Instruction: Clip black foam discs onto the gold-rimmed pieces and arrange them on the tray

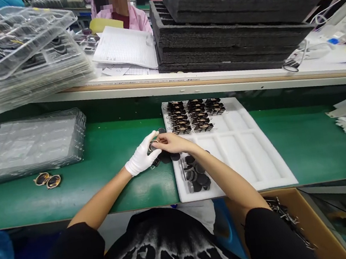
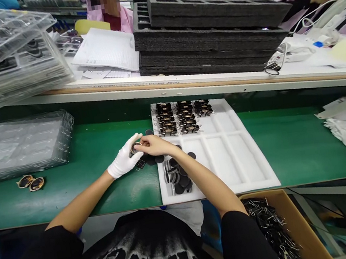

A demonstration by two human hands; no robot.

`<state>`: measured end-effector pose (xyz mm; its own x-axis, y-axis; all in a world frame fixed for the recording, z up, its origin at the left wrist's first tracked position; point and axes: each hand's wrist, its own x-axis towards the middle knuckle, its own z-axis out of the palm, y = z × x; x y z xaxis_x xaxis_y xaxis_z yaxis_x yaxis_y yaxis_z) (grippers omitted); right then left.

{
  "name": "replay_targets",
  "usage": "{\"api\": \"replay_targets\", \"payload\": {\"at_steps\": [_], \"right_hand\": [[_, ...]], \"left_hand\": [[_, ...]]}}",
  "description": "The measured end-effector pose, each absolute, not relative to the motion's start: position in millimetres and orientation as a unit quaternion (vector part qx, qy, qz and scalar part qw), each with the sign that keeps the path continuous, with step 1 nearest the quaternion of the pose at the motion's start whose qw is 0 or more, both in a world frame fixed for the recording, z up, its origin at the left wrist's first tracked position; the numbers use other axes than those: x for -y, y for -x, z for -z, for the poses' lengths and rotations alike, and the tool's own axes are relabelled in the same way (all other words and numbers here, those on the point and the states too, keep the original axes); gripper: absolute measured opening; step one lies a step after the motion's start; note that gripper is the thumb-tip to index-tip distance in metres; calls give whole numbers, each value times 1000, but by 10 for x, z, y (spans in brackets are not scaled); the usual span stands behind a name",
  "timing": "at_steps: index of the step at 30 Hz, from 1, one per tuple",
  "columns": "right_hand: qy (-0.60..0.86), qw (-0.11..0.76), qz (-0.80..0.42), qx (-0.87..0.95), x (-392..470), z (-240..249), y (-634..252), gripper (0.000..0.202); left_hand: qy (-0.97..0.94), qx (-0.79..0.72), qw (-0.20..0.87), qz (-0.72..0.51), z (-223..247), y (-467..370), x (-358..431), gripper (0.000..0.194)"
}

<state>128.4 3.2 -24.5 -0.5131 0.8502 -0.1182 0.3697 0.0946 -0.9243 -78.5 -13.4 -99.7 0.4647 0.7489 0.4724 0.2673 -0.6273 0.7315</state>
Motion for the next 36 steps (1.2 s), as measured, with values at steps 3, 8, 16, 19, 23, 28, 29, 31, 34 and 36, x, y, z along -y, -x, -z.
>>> {"api": "replay_targets", "payload": {"at_steps": [3,8,16,19,23,28,29,31,34,36], "right_hand": [[428,265,-543,672,-10,285,-1344,52],[444,324,-546,633,21,400,-1321,45],[414,356,-585,600,82,435,-1311,42],[416,361,-587,593,105,433,-1321,41],[427,356,-580,595,129,430,-1302,38],[429,348,-583,596,132,421,-1243,43],[427,347,-587,593,134,416,-1239,42],[429,353,-592,584,139,400,-1253,40],[439,369,-598,561,143,370,-1338,41],[441,380,-605,544,142,350,-1417,43]], "left_hand": [[-798,-321,305,-409,951,774,161,75],[-779,-339,336,-407,927,719,174,77],[-738,-386,406,-377,739,752,103,73],[-711,-426,425,-364,670,782,73,55],[-689,-469,419,-361,621,826,52,50],[-714,-491,370,-335,526,878,44,56],[-727,-492,353,-323,489,894,52,57],[-759,-494,308,-291,405,939,90,55],[-815,-484,227,-225,305,1006,217,59],[-849,-463,184,-177,292,1030,330,68]]}}
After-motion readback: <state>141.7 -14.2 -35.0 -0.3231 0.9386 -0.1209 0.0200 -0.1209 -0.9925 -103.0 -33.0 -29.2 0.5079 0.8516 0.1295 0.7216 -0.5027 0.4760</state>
